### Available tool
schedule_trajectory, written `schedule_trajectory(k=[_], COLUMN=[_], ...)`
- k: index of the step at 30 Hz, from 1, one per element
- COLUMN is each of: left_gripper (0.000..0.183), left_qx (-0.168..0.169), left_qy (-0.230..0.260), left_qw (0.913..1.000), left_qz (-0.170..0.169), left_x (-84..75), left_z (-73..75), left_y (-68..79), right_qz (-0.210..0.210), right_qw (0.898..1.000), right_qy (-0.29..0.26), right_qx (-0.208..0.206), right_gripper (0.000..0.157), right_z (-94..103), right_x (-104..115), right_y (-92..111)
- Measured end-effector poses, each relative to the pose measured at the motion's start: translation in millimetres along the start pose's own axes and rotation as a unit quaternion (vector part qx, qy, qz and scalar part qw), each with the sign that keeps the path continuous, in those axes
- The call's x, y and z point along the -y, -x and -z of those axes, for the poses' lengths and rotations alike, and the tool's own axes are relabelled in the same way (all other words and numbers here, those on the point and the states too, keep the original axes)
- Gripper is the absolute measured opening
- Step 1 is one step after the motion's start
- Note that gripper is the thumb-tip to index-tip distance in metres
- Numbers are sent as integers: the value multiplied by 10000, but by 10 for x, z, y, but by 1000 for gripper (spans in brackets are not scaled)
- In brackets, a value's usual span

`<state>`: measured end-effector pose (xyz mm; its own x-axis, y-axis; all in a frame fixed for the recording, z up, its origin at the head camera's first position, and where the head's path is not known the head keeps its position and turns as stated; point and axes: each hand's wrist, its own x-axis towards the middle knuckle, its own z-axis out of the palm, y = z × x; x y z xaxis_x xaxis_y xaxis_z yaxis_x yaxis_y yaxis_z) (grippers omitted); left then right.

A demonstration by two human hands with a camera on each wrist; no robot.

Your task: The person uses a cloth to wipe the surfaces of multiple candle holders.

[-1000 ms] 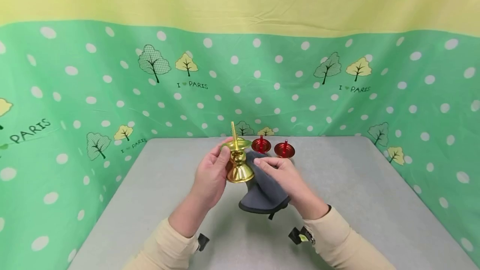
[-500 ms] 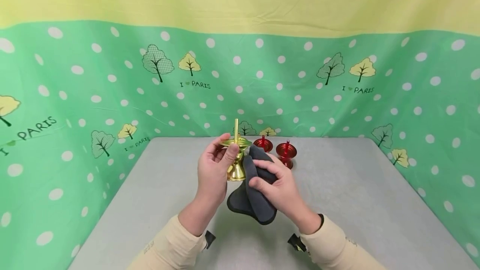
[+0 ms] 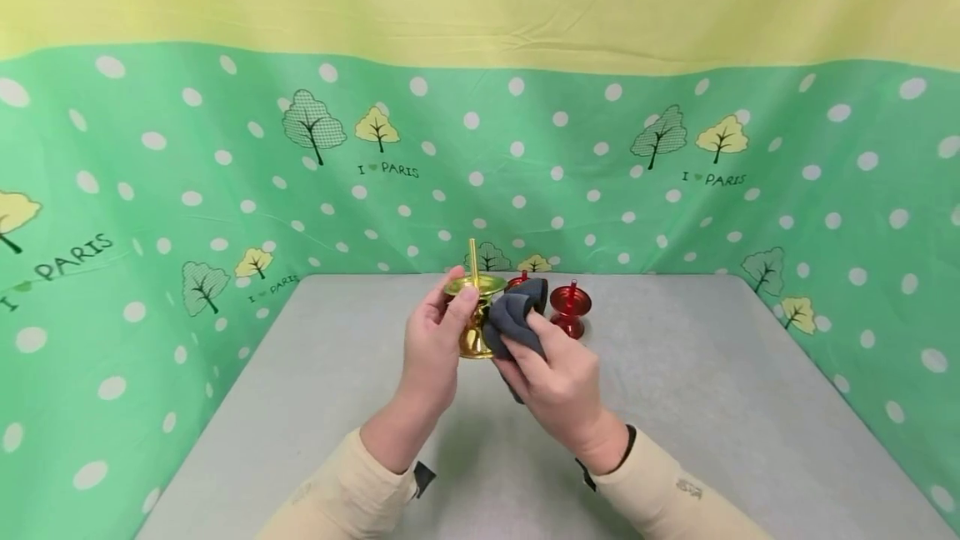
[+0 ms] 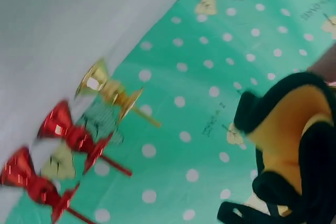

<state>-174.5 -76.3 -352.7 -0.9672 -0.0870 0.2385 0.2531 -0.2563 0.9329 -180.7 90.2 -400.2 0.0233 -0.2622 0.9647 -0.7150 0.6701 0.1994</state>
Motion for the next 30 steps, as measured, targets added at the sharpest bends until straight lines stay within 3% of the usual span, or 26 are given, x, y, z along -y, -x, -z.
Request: schedule_trajectory(k=[3, 5, 9, 13, 18, 22, 25, 27, 30], left_gripper=[69, 73, 63, 55, 56, 68, 76, 76, 73], left_qx=[111, 50, -26, 210, 676, 1104, 1288, 1273, 1101], left_qy=[-259, -256, -131, -29, 292, 735, 662, 428, 122], left_qw=[9991, 9991, 9996, 9995, 9972, 9912, 9895, 9909, 9936], left_qz=[317, 322, 230, 216, 139, 44, 32, -49, -239], left_x=[-84, -107, -102, -93, -78, -53, -34, -35, -45], left_z=[25, 14, 12, 51, 141, 196, 207, 203, 185], left_y=[-16, -28, -45, -58, -88, -110, -102, -89, -87], right_qz=[330, 365, 361, 260, -495, -1686, -2143, -1890, -879], right_qw=[9980, 9969, 9961, 9975, 9972, 9756, 9651, 9732, 9930], right_qy=[493, 659, 794, 656, -529, -1268, -1170, -862, -380], right_qx=[-216, -241, -142, -78, 203, 607, 947, 986, 691], right_gripper=[22, 22, 31, 41, 44, 38, 41, 41, 33], right_z=[-24, -25, -29, -22, 4, 42, 81, 103, 110], right_x=[-4, 15, 69, 98, 12, -103, -94, -26, 103], right_y=[-16, -49, -97, -108, -92, -84, -71, -70, -81])
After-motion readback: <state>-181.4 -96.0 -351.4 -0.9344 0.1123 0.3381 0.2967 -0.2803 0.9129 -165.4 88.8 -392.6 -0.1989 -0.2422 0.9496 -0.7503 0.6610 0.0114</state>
